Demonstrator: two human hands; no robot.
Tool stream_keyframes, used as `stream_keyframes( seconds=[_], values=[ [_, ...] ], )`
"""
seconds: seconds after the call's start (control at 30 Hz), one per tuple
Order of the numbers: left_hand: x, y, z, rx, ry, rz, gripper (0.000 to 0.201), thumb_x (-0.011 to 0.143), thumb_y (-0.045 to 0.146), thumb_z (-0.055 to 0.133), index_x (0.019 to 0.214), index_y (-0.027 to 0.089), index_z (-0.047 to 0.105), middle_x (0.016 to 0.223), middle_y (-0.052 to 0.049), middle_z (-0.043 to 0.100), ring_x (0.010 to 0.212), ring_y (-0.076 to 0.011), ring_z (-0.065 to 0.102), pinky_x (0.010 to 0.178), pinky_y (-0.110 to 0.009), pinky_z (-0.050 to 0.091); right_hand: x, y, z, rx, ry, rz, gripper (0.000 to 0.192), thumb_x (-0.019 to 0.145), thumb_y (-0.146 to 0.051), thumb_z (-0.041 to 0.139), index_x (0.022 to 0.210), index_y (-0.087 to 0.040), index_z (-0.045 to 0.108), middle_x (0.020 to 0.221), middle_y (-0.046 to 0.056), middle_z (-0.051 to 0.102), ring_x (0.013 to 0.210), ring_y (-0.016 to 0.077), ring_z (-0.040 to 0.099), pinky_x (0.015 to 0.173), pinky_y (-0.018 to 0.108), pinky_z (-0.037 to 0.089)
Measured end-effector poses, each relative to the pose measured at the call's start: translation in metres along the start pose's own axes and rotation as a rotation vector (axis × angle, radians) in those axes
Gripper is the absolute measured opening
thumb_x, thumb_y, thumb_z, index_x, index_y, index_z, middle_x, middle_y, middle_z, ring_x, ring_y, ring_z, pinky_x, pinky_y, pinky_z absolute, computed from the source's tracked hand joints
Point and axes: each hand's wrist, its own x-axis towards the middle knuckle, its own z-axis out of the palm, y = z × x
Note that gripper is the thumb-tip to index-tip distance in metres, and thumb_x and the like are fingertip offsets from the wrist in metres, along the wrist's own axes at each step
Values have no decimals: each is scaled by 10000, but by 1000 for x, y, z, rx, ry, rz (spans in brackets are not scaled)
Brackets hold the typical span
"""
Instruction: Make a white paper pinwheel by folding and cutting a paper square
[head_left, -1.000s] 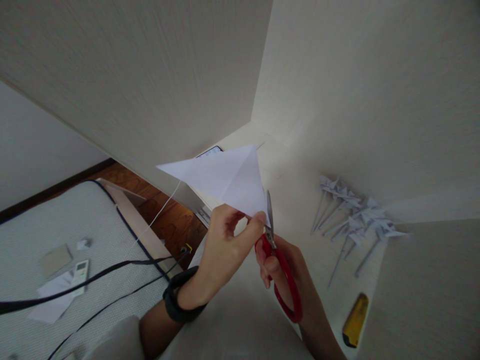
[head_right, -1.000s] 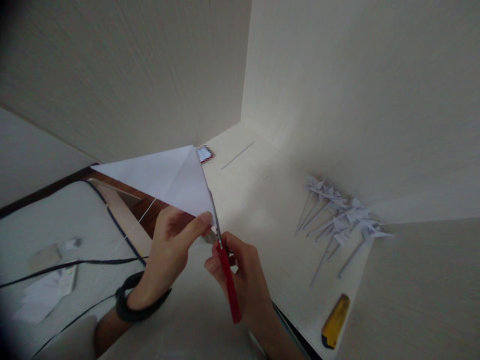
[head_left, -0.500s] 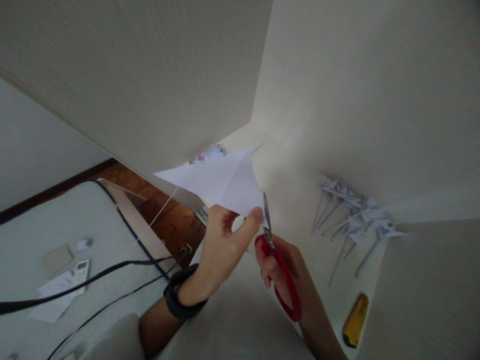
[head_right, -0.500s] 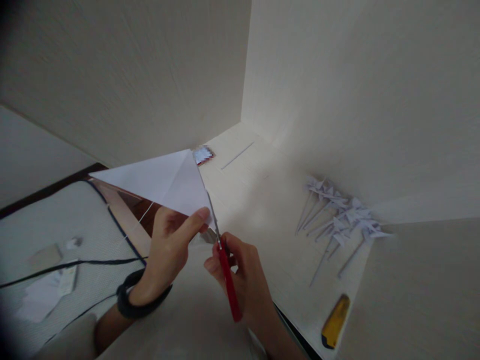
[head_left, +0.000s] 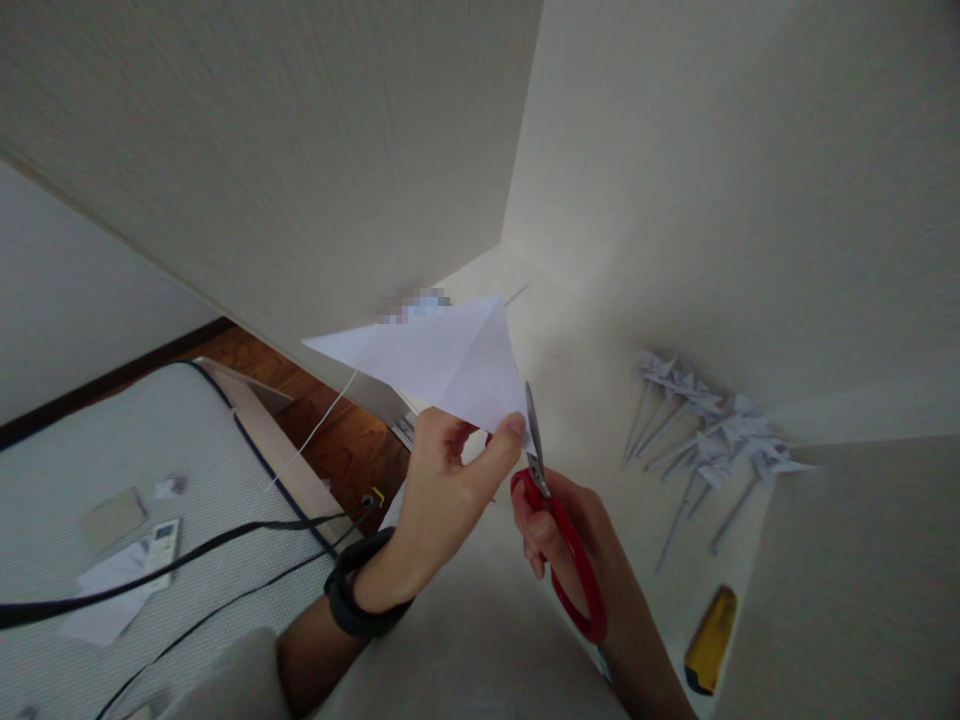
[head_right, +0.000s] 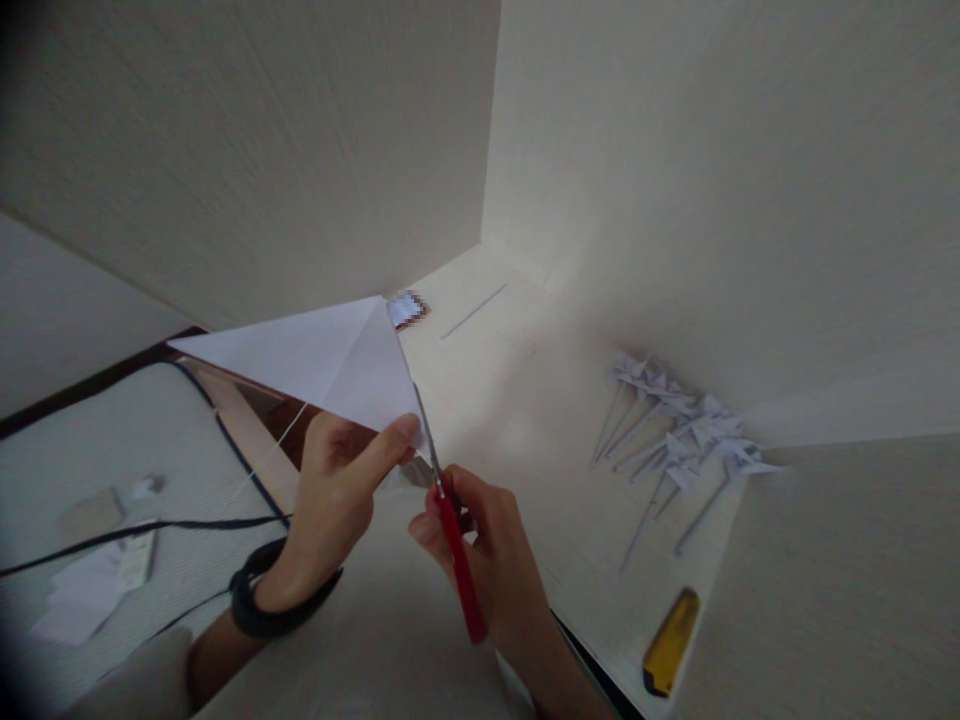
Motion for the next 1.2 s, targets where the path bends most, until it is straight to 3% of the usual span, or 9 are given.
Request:
stream_keyframes(
  seconds=[0.5,0.9,1.03,1.13,1.2],
  values=[
    [1,-1,2,-64,4,-34,170,714,173,609,550,192,572,504,65,538,484,-83,477,485,-194,410,1,0,0,-28,1,47,453,835,-582,570,610,-219,418,556,-48,416,515,113,397,466,228,316],
    [0,-4,0,-68,4,-55,200,708,203,633,520,192,566,506,48,543,516,-107,519,523,-219,445,-3,-4,3,-21,32,40,550,801,-736,513,630,-218,437,556,-42,447,496,115,417,471,238,353],
    [-2,-9,1,-190,51,-112,80,700,226,682,667,194,617,630,35,613,613,-135,590,547,-228,473,-3,0,1,-42,-1,72,544,788,-728,521,614,-226,407,563,-39,425,496,116,412,453,234,341],
    [-3,-12,2,-252,129,-141,144,668,214,720,769,198,619,756,18,664,726,-163,644,608,-243,512,-1,3,0,-27,-39,88,550,759,-744,536,619,-227,410,569,-38,416,495,115,404,437,229,330],
    [-4,-13,2,-262,116,-136,156,674,212,723,786,199,615,809,8,683,785,-176,662,667,-257,532,0,4,0,-11,-51,85,558,748,-749,542,611,-228,398,567,-40,405,498,112,395,431,222,324]
  ],
)
